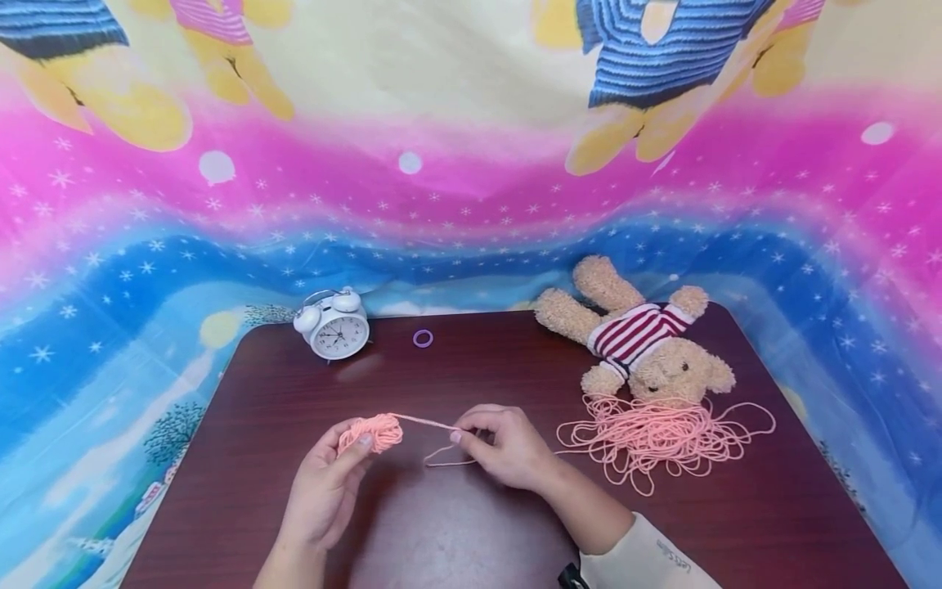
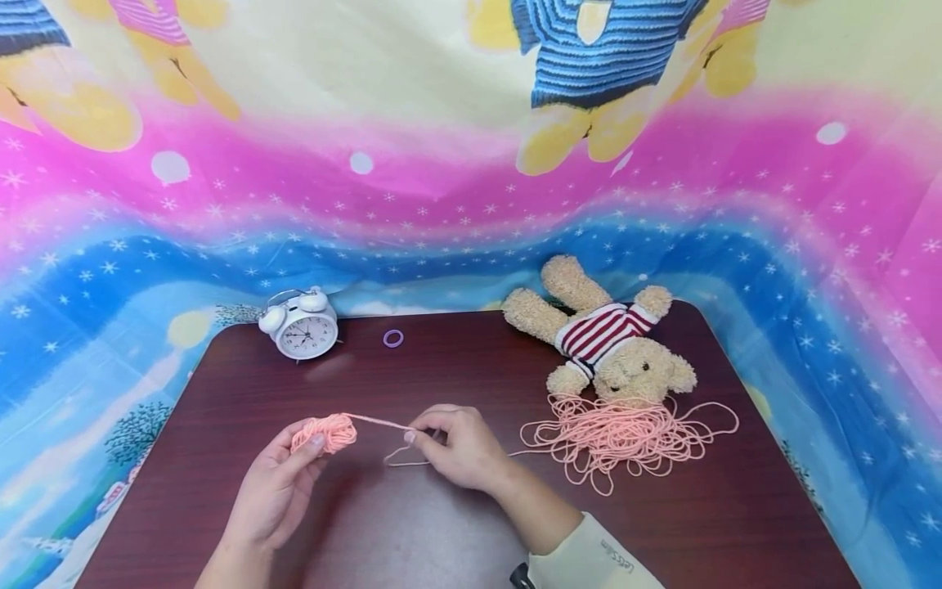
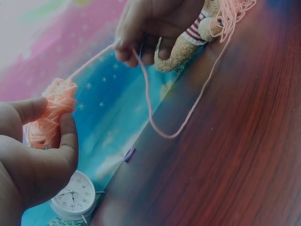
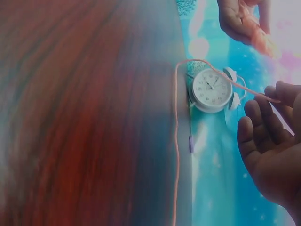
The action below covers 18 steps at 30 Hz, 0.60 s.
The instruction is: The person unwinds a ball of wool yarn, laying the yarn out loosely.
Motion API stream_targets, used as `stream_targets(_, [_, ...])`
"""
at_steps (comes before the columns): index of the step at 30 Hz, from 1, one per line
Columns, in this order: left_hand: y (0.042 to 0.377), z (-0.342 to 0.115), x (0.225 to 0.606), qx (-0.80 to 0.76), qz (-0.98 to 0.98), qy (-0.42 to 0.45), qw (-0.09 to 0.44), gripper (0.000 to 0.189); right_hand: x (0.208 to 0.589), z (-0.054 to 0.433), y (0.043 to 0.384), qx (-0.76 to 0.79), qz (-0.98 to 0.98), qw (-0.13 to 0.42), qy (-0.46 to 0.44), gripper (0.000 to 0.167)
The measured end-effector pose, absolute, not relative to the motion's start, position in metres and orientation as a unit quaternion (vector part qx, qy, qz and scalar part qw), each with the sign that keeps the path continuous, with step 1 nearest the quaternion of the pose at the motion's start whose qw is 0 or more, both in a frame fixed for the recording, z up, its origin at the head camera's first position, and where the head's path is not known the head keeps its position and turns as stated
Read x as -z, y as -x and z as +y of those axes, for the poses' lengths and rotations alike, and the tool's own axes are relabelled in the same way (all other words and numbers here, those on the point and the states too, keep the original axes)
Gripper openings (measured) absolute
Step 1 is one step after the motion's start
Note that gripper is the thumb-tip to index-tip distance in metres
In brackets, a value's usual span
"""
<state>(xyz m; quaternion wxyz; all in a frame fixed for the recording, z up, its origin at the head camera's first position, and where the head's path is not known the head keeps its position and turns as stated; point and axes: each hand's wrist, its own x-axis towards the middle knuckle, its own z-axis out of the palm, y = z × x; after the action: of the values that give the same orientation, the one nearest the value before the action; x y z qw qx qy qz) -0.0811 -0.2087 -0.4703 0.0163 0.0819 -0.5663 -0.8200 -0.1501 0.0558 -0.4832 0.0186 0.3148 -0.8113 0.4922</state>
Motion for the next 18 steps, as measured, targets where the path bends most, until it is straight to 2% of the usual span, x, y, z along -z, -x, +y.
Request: stream_targets(18, [0.078,-0.231,0.471,0.824,-0.560,-0.079,0.036,0.017,0.480,0.114,0.156,-0.469,-0.838,0.046,-0.275,0.007])
